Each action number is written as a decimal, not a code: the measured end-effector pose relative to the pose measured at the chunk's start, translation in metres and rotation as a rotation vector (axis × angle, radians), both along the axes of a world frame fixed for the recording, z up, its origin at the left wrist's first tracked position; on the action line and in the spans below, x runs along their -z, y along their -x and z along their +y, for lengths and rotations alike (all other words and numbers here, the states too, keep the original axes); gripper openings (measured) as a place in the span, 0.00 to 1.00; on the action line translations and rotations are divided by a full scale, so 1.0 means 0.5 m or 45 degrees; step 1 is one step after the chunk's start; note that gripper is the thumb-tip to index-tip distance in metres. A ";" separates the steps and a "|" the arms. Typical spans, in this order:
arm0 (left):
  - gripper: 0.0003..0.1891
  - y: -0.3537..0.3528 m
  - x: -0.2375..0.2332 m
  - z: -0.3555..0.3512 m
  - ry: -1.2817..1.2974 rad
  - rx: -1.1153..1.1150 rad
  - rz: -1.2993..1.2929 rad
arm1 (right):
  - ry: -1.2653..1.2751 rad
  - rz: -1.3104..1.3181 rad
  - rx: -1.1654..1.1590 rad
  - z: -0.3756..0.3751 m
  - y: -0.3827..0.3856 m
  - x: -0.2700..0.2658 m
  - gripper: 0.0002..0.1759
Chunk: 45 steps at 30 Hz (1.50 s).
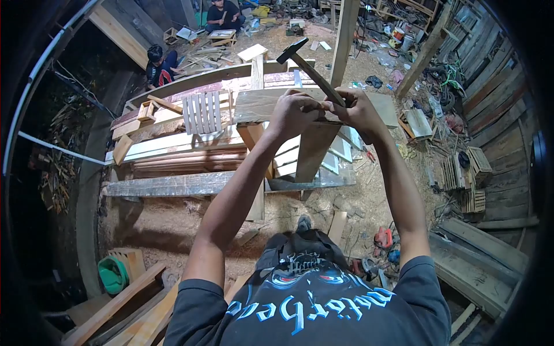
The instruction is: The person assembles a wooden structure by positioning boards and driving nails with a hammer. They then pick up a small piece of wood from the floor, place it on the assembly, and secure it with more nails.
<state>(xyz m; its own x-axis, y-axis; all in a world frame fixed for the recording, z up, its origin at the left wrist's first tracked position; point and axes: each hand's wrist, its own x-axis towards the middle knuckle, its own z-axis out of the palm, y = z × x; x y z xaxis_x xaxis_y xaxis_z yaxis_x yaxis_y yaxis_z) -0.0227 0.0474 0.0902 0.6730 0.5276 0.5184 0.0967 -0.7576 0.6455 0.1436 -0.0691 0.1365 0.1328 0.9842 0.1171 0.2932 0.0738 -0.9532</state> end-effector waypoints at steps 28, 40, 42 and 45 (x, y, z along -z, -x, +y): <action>0.08 -0.004 0.025 0.004 -0.127 0.017 -0.012 | 0.077 -0.668 0.360 -0.286 0.117 -0.085 0.23; 0.08 0.002 0.019 0.002 -0.141 0.060 -0.012 | 0.048 -0.752 0.438 -0.284 0.136 -0.102 0.26; 0.08 -0.002 0.020 0.005 -0.142 0.051 -0.024 | 0.021 -0.919 0.306 -0.286 0.117 -0.084 0.26; 0.08 -0.004 0.024 0.004 -0.128 0.055 -0.033 | -0.129 -0.736 0.524 -0.290 0.134 -0.099 0.25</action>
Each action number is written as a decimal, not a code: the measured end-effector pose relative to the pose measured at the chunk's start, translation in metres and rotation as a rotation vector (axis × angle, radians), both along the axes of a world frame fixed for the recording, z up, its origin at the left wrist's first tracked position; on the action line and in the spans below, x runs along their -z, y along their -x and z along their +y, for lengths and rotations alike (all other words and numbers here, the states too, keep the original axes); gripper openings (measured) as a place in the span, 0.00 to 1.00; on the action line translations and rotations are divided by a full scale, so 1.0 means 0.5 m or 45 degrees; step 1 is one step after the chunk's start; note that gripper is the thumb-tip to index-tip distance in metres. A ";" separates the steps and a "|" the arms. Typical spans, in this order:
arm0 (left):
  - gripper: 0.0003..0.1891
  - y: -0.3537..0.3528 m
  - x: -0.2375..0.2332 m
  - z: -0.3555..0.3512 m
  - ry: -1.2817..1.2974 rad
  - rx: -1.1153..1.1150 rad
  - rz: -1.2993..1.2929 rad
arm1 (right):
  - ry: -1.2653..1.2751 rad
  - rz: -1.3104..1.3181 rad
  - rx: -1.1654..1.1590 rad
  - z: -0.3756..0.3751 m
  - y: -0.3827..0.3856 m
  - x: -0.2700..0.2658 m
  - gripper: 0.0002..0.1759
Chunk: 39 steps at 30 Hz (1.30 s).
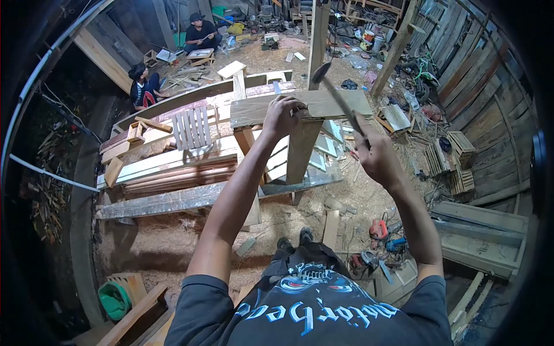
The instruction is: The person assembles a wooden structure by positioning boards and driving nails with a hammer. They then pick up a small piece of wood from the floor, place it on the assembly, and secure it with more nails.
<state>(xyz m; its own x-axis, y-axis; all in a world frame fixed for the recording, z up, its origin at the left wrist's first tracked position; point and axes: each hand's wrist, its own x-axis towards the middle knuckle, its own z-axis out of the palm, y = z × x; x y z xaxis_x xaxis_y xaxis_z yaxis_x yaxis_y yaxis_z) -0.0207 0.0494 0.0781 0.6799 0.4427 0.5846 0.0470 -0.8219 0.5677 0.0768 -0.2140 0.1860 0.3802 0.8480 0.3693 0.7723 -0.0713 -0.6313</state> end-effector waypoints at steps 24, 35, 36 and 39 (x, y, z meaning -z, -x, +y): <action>0.06 -0.003 0.006 0.005 -0.057 -0.005 -0.047 | 0.200 -0.104 -0.167 -0.023 -0.012 0.019 0.25; 0.05 0.000 -0.013 -0.005 0.031 -0.010 -0.014 | -0.030 -0.143 -0.098 -0.026 0.006 -0.005 0.24; 0.05 0.001 -0.014 -0.005 0.027 -0.014 0.003 | -0.044 -0.102 -0.050 -0.025 0.009 -0.009 0.24; 0.06 -0.004 -0.018 0.000 0.055 -0.019 0.025 | 0.301 -0.010 -0.052 -0.023 -0.004 -0.020 0.23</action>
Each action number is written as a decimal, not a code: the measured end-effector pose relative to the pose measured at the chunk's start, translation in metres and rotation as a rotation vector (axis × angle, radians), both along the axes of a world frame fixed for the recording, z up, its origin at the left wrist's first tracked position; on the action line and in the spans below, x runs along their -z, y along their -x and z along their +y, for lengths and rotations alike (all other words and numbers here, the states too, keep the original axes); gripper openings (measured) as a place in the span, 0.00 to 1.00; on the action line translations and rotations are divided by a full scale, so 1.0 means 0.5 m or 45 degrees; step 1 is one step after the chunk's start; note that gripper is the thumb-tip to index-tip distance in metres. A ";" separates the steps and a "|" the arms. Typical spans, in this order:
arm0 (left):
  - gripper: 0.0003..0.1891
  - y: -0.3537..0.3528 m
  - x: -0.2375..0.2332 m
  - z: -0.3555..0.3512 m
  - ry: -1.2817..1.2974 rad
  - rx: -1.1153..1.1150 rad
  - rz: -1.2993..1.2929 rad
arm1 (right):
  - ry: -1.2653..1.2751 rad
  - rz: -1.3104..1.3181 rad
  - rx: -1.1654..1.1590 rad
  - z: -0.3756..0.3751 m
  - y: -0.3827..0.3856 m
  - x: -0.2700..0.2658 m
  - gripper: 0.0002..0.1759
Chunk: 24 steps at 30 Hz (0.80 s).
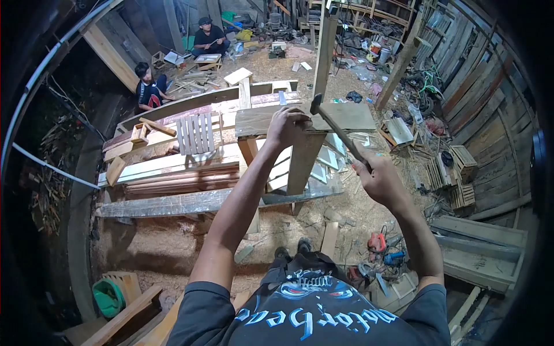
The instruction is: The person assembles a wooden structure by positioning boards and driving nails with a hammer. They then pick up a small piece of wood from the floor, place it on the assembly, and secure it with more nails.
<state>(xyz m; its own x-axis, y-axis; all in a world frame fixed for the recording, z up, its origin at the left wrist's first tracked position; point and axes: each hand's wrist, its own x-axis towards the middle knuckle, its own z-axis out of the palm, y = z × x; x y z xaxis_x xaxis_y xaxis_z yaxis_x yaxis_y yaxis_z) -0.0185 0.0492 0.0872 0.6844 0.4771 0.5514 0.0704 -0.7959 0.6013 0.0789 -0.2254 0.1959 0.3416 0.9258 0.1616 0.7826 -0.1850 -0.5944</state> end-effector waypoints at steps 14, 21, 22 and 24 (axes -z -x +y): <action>0.08 0.002 -0.009 0.003 0.404 0.094 0.091 | -0.191 0.322 0.033 0.013 -0.016 0.084 0.21; 0.07 0.001 -0.003 0.005 0.262 0.078 0.072 | -0.108 0.232 0.029 0.006 -0.014 0.059 0.21; 0.07 0.003 -0.008 0.002 0.215 0.066 0.074 | -0.131 0.223 0.032 0.006 -0.015 0.056 0.22; 0.07 0.004 -0.010 0.001 0.200 0.040 0.100 | -0.104 0.140 -0.009 0.007 -0.023 0.049 0.23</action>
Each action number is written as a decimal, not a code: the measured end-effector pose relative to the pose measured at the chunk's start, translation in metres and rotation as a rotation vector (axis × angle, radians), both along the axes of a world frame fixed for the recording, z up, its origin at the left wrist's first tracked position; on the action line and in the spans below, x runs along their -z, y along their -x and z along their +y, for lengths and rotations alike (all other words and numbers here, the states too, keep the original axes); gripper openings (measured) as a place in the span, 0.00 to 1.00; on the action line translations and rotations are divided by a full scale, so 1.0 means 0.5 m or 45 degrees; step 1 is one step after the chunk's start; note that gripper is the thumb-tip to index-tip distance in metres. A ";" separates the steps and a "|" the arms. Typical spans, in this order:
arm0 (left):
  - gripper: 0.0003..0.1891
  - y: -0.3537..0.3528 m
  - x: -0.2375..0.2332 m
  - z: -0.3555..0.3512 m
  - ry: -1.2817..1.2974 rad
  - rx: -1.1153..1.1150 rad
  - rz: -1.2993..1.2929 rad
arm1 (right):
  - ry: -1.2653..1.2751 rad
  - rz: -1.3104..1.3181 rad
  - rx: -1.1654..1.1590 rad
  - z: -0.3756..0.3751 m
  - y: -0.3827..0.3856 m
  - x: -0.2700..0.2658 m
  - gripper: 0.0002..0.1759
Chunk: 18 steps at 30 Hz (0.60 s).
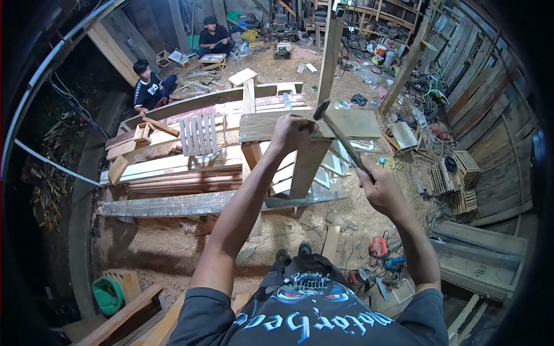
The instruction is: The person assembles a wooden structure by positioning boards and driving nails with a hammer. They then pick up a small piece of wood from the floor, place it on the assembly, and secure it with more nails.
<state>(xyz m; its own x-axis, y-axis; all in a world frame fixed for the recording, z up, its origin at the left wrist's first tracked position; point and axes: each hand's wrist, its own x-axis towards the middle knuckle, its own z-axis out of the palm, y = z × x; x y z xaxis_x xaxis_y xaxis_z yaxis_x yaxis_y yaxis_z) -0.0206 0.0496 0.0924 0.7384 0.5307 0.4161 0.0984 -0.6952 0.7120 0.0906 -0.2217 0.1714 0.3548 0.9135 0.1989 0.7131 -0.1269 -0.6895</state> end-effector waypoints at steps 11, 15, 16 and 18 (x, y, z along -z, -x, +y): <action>0.09 0.002 -0.003 -0.004 0.041 0.012 -0.063 | 0.037 -0.202 0.030 -0.008 0.011 -0.071 0.23; 0.07 -0.002 0.011 -0.006 0.081 -0.042 -0.076 | -0.110 -0.243 0.110 -0.014 0.017 -0.058 0.25; 0.06 -0.005 0.013 -0.006 0.112 -0.057 -0.132 | -0.113 -0.246 0.114 -0.016 0.012 -0.050 0.25; 0.07 -0.007 0.009 -0.003 0.059 -0.038 -0.113 | -0.074 -0.014 0.022 -0.020 0.004 -0.033 0.28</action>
